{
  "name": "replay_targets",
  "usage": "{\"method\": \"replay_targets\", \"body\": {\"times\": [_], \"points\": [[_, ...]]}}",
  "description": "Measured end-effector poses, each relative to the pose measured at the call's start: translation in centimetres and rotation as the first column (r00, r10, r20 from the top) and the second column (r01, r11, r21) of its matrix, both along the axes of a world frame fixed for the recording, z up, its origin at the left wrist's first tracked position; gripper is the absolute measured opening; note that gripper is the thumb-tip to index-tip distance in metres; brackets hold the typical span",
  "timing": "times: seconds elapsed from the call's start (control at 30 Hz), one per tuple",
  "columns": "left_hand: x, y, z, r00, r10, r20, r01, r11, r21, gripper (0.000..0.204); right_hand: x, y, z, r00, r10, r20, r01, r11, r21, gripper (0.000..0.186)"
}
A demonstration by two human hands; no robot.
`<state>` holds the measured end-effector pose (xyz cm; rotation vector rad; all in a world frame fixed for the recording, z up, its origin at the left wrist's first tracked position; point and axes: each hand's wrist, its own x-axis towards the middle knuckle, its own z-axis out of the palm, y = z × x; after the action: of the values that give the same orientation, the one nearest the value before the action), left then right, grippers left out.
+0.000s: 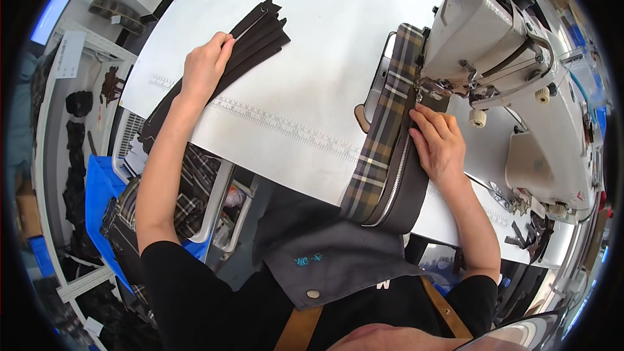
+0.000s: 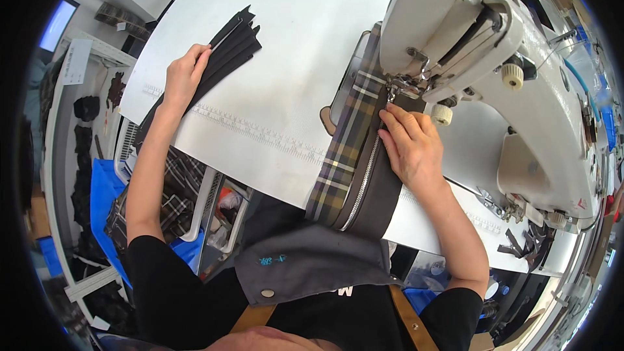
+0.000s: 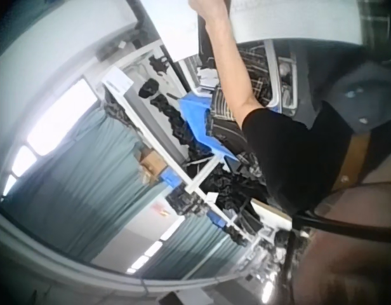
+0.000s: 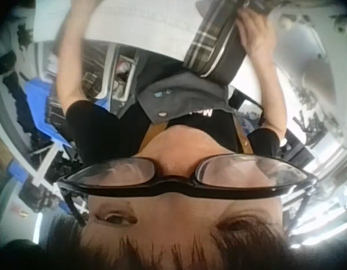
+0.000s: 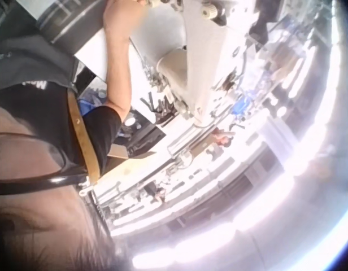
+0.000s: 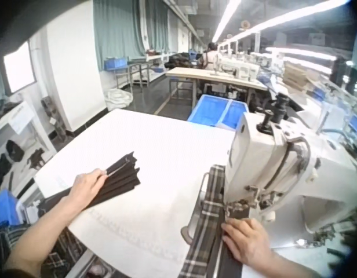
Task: The person operates an industrial sewing machine to attach zippers to plaid fabric pouches. They guide the fabric under the needle, sew along the zipper edges, and trim excess thread with scissors. The process is repeated for multiple pouches, with the person handling the items one at a time.
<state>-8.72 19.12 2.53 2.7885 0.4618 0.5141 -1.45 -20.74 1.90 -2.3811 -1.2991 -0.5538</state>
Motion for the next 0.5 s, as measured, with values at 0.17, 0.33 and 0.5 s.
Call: {"method": "replay_targets", "body": {"times": [0.17, 0.33, 0.5], "points": [[0.4, 3.3, -0.9, 0.934, 0.276, 0.225, -0.103, 0.814, -0.572, 0.013, 0.1, -0.2, 0.0, 1.000, 0.013, 0.009, -0.013, 1.000, 0.019, 0.029], [-5.2, -5.8, 0.3, 0.885, -0.432, 0.173, 0.398, 0.895, 0.200, 0.011, 0.2, -0.3, -0.3, 0.999, 0.016, 0.046, -0.017, 1.000, 0.021, 0.027], [-10.6, -15.7, 1.1, 0.848, -0.526, -0.061, 0.529, 0.839, 0.129, 0.030, 0.2, -0.4, -0.6, 0.997, 0.014, 0.072, -0.018, 0.999, 0.048, 0.026]]}}
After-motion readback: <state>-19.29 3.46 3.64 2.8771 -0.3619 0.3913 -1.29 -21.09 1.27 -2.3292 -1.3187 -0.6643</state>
